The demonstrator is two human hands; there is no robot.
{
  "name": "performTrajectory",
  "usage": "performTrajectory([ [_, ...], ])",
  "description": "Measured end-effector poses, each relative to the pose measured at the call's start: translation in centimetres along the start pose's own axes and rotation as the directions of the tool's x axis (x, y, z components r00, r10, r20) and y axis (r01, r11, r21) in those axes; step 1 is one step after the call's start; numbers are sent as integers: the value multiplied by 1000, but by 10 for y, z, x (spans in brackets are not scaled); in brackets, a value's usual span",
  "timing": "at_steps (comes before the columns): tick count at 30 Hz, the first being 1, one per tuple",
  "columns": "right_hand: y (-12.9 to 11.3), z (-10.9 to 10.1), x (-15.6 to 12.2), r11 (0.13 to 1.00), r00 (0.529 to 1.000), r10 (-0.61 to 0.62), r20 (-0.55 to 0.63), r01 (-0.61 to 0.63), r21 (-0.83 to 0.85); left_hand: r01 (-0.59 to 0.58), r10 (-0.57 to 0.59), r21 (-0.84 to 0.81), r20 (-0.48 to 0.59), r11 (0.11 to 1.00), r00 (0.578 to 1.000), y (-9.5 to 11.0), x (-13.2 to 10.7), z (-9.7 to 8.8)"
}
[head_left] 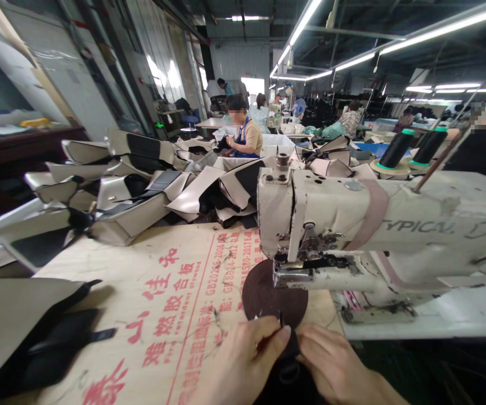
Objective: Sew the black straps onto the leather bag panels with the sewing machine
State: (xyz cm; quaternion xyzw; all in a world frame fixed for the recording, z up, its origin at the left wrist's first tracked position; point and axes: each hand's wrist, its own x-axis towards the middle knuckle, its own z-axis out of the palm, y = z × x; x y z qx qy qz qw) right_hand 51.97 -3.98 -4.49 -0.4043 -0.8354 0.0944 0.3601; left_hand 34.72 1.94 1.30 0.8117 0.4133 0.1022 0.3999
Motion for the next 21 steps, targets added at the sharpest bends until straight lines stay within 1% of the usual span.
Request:
performTrajectory([
  [2, 2, 5, -3, 1000, 1000, 14, 13, -14, -19, 88, -80, -86, 94, 992, 992, -7, 5, -1],
  [4, 2, 7, -4, 1000, 1000, 17, 4, -17, -23, 139, -115, -150, 155, 979, 981, -13, 8, -2],
  [6, 2, 7, -5, 998, 998, 62, 4, -62, 19, 171, -133, -201, 188, 965, 973, -18, 10, -2],
  [7, 2, 6, -5, 993, 995, 104, 11, -104, 55, 182, -137, -224, 199, 957, 970, -19, 10, -2],
  [9, 1, 4, -5, 977, 983, 183, 19, -184, 112, 194, -142, -257, 208, 947, 968, -20, 10, 0],
  [10, 2, 3, -5, 974, 981, 195, 20, -196, 113, 198, -145, -270, 207, 942, 968, -20, 9, 1],
  [12, 2, 1, -5, 987, 988, 151, 24, -152, 43, 210, -154, -296, 200, 932, 968, -19, 10, 3],
  [15, 4, 0, -2, 993, 996, 35, 81, -26, -111, 247, -181, -350, 209, 904, 961, -16, 10, 4],
  [18, 2, -2, 2, 988, 995, -25, 97, 40, -149, 258, -191, -372, 207, 892, 959, -12, 7, 4],
  [20, -1, -1, 4, 988, 996, -54, 67, 63, -143, 229, -190, -326, 148, 917, 971, -11, -1, 4],
  [21, -2, -1, 4, 988, 997, -65, 44, 70, -136, 195, -179, -288, 82, 938, 980, -11, -8, 5],
])
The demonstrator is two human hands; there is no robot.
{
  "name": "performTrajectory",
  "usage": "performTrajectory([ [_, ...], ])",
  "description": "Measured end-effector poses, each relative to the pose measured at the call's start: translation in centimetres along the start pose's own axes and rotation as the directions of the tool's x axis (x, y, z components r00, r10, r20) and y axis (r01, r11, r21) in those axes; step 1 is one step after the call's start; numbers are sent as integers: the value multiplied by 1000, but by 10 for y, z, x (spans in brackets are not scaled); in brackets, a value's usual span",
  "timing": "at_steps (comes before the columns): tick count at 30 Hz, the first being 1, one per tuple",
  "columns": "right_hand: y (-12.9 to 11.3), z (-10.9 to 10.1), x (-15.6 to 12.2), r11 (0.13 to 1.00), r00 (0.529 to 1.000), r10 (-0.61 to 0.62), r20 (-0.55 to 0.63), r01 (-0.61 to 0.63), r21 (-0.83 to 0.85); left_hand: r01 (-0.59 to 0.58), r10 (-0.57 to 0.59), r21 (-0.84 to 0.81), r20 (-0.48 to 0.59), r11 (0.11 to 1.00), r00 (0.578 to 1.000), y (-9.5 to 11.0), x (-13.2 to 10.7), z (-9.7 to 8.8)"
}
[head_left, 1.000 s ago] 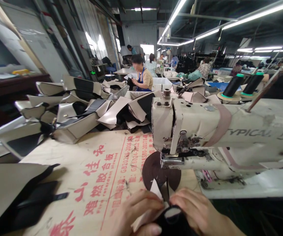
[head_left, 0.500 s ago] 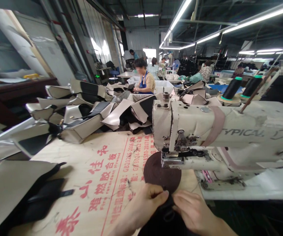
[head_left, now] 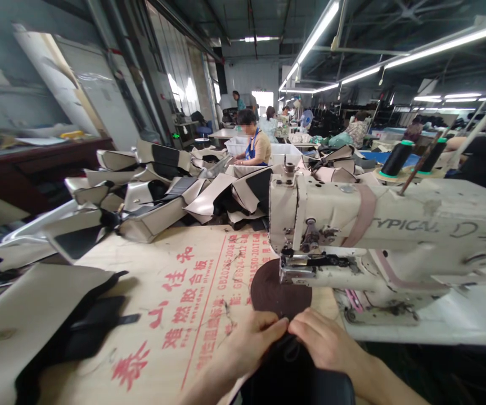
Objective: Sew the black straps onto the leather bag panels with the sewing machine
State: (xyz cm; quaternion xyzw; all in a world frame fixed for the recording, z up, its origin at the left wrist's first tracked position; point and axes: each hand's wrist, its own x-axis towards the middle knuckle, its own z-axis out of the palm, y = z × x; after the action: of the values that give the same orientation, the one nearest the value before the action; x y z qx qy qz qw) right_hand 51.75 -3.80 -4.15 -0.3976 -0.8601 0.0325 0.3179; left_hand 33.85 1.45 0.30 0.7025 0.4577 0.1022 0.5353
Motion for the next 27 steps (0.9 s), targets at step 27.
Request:
performTrajectory([
  [27, 17, -7, 29, 932, 932, 338, -127, -313, 182, -446, 664, 729, -15, 519, 748, 6, 10, -28],
])
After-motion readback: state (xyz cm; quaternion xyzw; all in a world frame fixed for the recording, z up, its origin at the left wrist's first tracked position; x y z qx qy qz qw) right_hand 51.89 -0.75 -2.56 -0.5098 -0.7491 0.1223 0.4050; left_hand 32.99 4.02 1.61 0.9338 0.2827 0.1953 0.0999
